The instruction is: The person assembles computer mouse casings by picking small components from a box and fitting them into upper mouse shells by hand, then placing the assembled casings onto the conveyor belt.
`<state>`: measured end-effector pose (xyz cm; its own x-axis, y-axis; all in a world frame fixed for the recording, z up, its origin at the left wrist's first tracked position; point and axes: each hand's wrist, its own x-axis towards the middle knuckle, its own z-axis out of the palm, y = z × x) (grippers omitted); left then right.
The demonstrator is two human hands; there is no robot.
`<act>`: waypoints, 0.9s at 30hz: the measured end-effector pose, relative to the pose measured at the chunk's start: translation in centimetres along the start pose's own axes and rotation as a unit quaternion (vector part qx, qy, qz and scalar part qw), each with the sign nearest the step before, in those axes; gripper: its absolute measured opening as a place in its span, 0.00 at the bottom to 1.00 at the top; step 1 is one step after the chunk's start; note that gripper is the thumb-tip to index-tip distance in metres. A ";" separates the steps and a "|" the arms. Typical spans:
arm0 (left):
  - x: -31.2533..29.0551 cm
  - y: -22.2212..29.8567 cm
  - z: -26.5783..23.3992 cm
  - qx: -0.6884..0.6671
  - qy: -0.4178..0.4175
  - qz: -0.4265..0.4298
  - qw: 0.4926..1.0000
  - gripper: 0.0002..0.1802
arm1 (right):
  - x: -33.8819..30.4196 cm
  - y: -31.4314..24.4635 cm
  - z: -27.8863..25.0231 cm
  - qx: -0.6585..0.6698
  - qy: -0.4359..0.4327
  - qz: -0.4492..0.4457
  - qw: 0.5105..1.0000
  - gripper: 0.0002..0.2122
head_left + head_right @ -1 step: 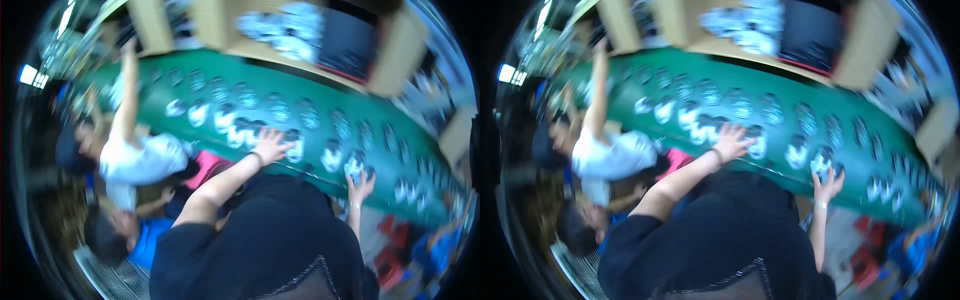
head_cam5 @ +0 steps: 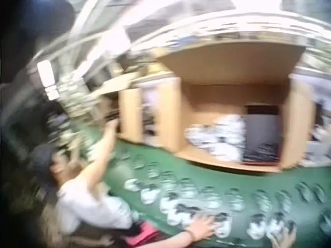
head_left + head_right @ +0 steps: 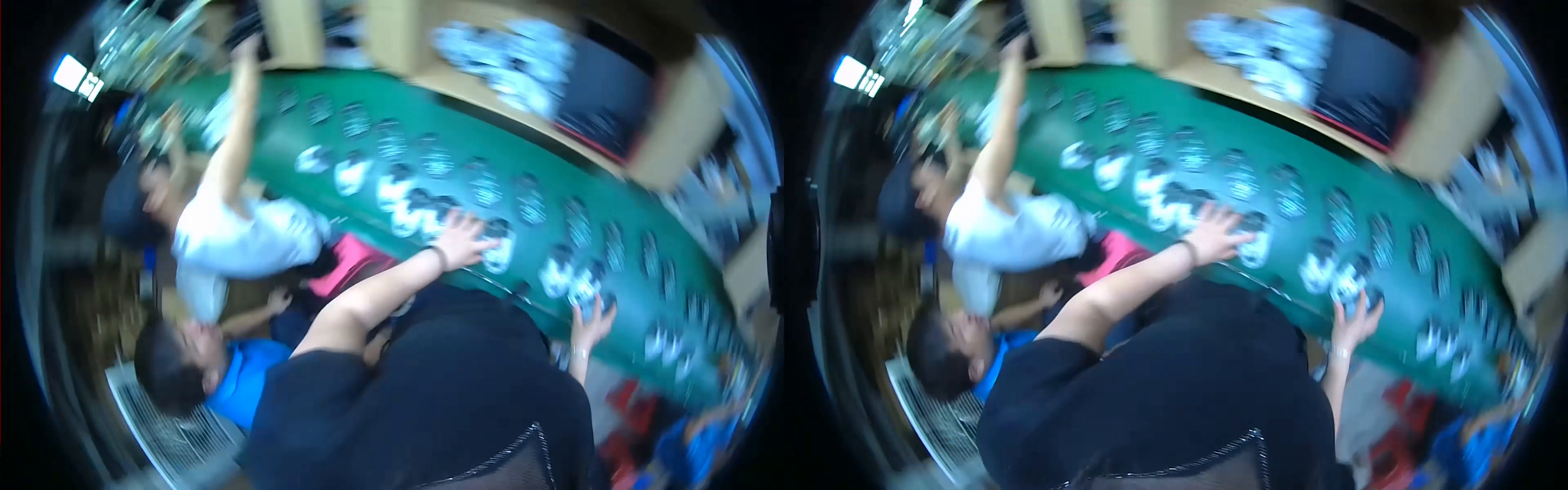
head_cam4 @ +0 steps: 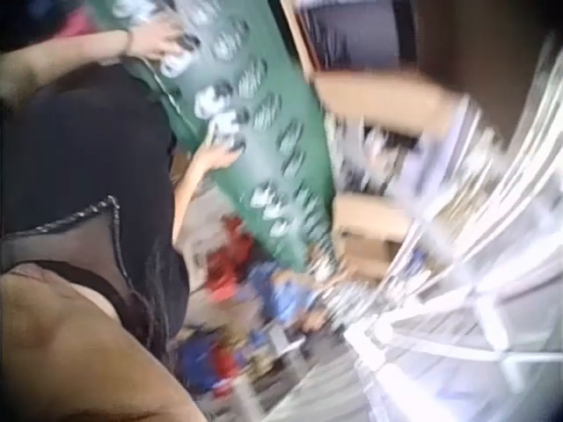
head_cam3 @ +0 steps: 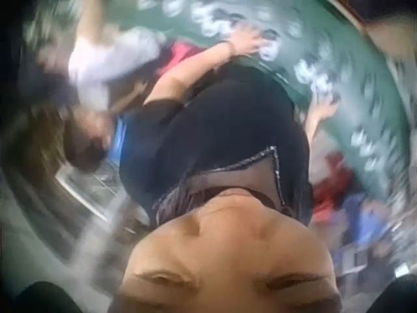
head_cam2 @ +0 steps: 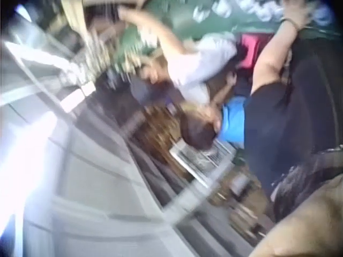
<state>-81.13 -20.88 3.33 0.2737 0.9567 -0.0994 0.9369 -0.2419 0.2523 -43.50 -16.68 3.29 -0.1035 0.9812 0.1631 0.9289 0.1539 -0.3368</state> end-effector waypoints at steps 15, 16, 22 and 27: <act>6.2 9.3 -5.2 -0.959 0.013 -0.091 0.269 0.24 | 11.5 -16.9 -6.5 0.468 -0.350 -0.113 0.804 0.25; 6.0 8.0 -4.5 -0.970 0.022 -0.101 0.222 0.22 | 13.3 -18.6 -6.1 0.391 -0.302 -0.214 0.843 0.21; 2.9 2.5 -8.0 -0.947 0.102 -0.167 0.255 0.25 | 33.4 -17.0 0.3 0.105 0.009 -0.247 0.963 0.04; 2.6 2.9 -7.8 -0.944 0.151 -0.178 0.233 0.25 | 38.6 -17.2 5.2 -0.021 -0.022 -0.298 0.954 0.06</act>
<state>-79.43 -17.79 11.33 -0.0436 0.8982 -0.4375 -0.9552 0.0908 0.2815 -65.30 19.20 10.52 -0.6323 0.7243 0.2749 0.7129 0.6829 -0.1593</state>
